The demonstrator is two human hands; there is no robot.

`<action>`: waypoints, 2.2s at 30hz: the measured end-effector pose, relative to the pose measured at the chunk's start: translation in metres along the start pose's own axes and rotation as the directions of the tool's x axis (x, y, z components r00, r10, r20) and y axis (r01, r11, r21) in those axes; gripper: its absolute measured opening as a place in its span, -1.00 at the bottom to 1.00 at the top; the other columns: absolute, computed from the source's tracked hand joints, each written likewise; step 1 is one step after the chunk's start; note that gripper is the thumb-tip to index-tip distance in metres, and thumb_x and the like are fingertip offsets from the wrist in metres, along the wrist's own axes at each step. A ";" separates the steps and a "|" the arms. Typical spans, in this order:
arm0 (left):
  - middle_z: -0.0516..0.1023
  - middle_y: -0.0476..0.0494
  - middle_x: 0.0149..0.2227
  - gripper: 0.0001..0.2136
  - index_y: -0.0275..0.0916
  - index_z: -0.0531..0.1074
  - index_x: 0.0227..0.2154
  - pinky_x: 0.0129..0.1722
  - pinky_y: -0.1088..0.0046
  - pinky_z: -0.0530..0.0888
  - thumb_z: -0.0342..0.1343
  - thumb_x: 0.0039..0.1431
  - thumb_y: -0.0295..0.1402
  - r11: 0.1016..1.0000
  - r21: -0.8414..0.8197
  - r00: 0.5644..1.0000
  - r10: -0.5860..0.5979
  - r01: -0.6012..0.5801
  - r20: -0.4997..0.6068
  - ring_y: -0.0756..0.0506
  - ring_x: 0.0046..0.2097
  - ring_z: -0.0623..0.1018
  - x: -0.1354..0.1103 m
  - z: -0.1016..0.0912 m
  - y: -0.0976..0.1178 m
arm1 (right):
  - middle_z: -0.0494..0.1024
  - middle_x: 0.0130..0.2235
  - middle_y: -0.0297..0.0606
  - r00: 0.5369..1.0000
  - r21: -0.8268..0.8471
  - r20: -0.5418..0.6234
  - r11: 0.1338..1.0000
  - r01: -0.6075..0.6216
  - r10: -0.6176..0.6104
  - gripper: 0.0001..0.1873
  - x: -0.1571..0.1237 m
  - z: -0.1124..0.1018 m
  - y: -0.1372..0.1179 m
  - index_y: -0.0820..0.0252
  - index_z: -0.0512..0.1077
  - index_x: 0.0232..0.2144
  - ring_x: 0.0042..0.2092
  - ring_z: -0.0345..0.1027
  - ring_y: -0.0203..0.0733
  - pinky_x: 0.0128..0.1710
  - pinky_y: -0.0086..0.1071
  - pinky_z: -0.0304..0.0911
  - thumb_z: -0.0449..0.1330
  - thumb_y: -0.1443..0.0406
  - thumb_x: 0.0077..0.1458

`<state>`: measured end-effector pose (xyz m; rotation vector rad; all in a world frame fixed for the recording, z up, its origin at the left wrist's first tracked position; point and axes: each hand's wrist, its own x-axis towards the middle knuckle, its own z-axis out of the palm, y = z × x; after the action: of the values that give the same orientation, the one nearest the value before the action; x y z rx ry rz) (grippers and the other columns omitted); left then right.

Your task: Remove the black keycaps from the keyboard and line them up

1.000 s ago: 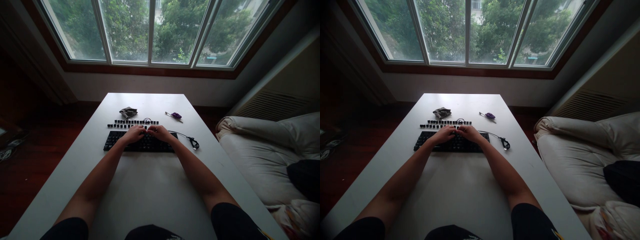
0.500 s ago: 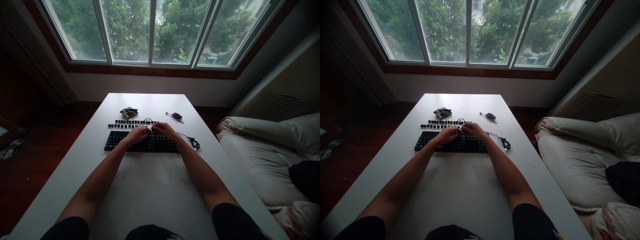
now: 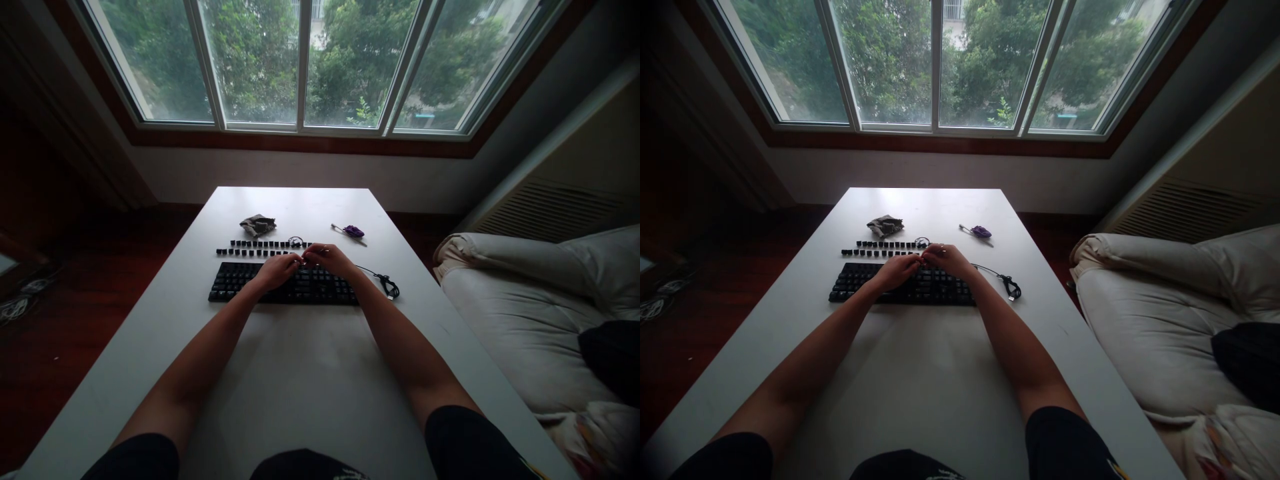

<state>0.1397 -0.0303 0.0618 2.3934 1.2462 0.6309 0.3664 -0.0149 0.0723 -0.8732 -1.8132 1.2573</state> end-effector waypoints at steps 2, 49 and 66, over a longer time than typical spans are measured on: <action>0.65 -0.10 -0.19 -0.71 -0.13 0.56 -0.06 -0.18 0.41 0.41 -0.05 0.39 -0.25 0.999 -0.047 1.000 0.024 -0.024 0.006 -0.13 -0.18 0.58 0.000 -0.001 0.000 | 0.66 -0.36 -0.26 1.000 0.029 -0.012 0.999 -0.017 0.018 -0.58 0.001 0.000 0.000 0.21 0.56 -0.25 -0.31 0.58 -0.18 -0.23 -0.33 0.51 0.33 -0.03 0.12; 0.64 -0.12 -0.19 -0.75 -0.15 0.50 -0.03 -0.11 0.32 0.47 0.09 0.26 -0.29 0.962 -0.224 0.974 -0.189 0.159 -0.121 -0.11 -0.21 0.57 0.024 0.007 -0.028 | 0.66 -0.29 -0.19 0.992 0.137 0.127 0.990 -0.043 0.026 -0.52 -0.005 -0.010 -0.023 0.25 0.56 -0.23 -0.28 0.60 -0.14 -0.20 -0.26 0.55 0.37 -0.06 0.08; 0.65 -0.16 -0.14 -0.84 -0.09 0.66 -0.24 0.05 0.23 0.37 0.22 0.15 -0.27 0.978 0.203 0.999 -0.041 0.044 -0.020 -0.26 0.02 0.51 0.077 0.018 -0.044 | 0.65 -0.27 -0.17 0.996 0.149 0.090 0.989 0.002 -0.016 -0.52 -0.008 -0.022 -0.027 0.28 0.55 -0.21 -0.29 0.58 -0.19 -0.21 -0.29 0.53 0.33 -0.05 0.13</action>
<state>0.1595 0.0559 0.0412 2.5216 1.4267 0.5327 0.3858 -0.0196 0.1013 -0.7349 -1.7644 1.4273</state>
